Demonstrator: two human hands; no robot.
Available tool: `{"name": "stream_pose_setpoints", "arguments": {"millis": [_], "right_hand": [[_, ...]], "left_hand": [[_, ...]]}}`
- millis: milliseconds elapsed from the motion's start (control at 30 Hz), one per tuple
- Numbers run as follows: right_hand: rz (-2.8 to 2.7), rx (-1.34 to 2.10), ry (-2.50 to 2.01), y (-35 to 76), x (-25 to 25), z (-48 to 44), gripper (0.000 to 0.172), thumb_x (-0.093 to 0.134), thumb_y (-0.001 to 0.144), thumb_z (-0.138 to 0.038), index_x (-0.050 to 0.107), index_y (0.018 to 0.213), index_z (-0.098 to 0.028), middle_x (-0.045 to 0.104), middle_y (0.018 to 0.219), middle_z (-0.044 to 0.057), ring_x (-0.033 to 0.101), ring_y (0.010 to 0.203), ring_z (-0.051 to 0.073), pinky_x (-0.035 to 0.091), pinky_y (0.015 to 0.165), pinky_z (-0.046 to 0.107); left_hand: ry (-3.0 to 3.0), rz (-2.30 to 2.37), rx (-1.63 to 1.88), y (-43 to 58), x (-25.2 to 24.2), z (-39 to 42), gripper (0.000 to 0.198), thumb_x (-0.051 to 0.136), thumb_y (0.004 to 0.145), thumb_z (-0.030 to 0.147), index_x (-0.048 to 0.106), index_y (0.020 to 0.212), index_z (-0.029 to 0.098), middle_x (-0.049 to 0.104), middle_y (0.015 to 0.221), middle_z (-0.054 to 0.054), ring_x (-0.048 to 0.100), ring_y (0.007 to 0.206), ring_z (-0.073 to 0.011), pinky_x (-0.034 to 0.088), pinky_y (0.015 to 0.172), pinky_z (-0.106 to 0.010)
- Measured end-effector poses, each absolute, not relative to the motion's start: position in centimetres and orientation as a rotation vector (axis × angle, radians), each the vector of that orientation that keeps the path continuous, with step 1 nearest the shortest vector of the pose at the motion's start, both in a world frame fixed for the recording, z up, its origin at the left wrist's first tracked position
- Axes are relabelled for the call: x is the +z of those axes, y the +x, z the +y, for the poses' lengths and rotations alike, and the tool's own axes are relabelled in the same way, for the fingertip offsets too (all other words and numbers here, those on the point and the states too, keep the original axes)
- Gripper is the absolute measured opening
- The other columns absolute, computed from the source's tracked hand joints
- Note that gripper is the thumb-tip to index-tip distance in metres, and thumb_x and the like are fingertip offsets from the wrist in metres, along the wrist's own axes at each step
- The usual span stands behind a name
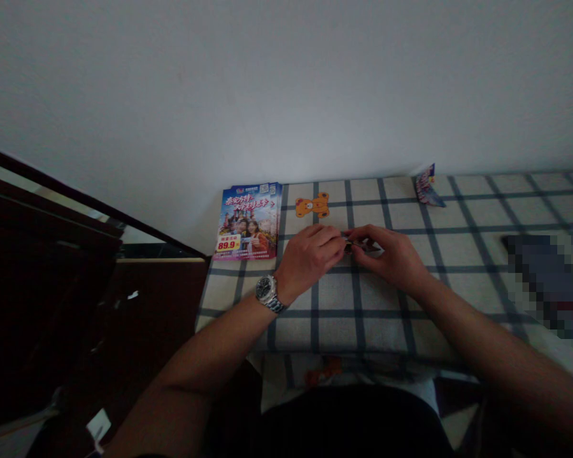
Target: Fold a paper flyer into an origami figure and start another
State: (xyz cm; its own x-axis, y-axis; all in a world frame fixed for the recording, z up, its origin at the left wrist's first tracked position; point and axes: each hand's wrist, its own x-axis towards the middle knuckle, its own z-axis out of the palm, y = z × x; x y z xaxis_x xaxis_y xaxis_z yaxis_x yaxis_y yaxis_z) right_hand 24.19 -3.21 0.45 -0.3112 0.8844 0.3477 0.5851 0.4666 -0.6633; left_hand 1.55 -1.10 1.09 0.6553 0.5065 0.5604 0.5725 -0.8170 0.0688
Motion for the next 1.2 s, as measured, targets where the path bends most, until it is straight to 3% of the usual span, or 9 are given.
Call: {"name": "stream_pose_setpoints", "arguments": {"millis": [233, 700, 1200], "right_hand": [[-2.062, 0.492, -1.096, 24.25, 0.33, -3.08, 0.011, 0.071, 0.096, -0.022, 0.068, 0.106, -0.026, 0.077, 0.117, 0.006, 0.075, 0.106, 0.025, 0.059, 0.092, 0.039], [-2.058, 0.394, -1.077, 24.25, 0.41, -3.15, 0.012, 0.067, 0.096, -0.017, 0.071, 0.101, -0.027, 0.077, 0.11, 0.005, 0.076, 0.099, 0.024, 0.061, 0.086, 0.037], [-2.039, 0.446, -1.112, 24.04, 0.16, -3.02, 0.014, 0.068, 0.096, -0.018, 0.069, 0.107, -0.026, 0.075, 0.106, 0.004, 0.073, 0.095, 0.023, 0.06, 0.082, 0.036]], "left_hand": [[-2.736, -0.921, -0.872, 1.6, 1.12, -1.28, 0.017, 0.059, 0.108, 0.026, 0.072, 0.1, 0.018, 0.071, 0.098, -0.003, 0.066, 0.089, -0.0173, 0.054, 0.079, -0.034], [-2.782, -1.017, -0.962, 1.82, 1.37, -1.3, 0.007, 0.067, 0.101, 0.024, 0.07, 0.101, 0.018, 0.071, 0.105, -0.004, 0.066, 0.093, -0.0184, 0.055, 0.082, -0.033], [-2.679, -1.031, -0.879, 1.75, 1.04, -1.52, 0.017, 0.061, 0.103, 0.023, 0.068, 0.088, 0.018, 0.067, 0.09, -0.004, 0.061, 0.081, -0.0176, 0.045, 0.068, -0.032]]}}
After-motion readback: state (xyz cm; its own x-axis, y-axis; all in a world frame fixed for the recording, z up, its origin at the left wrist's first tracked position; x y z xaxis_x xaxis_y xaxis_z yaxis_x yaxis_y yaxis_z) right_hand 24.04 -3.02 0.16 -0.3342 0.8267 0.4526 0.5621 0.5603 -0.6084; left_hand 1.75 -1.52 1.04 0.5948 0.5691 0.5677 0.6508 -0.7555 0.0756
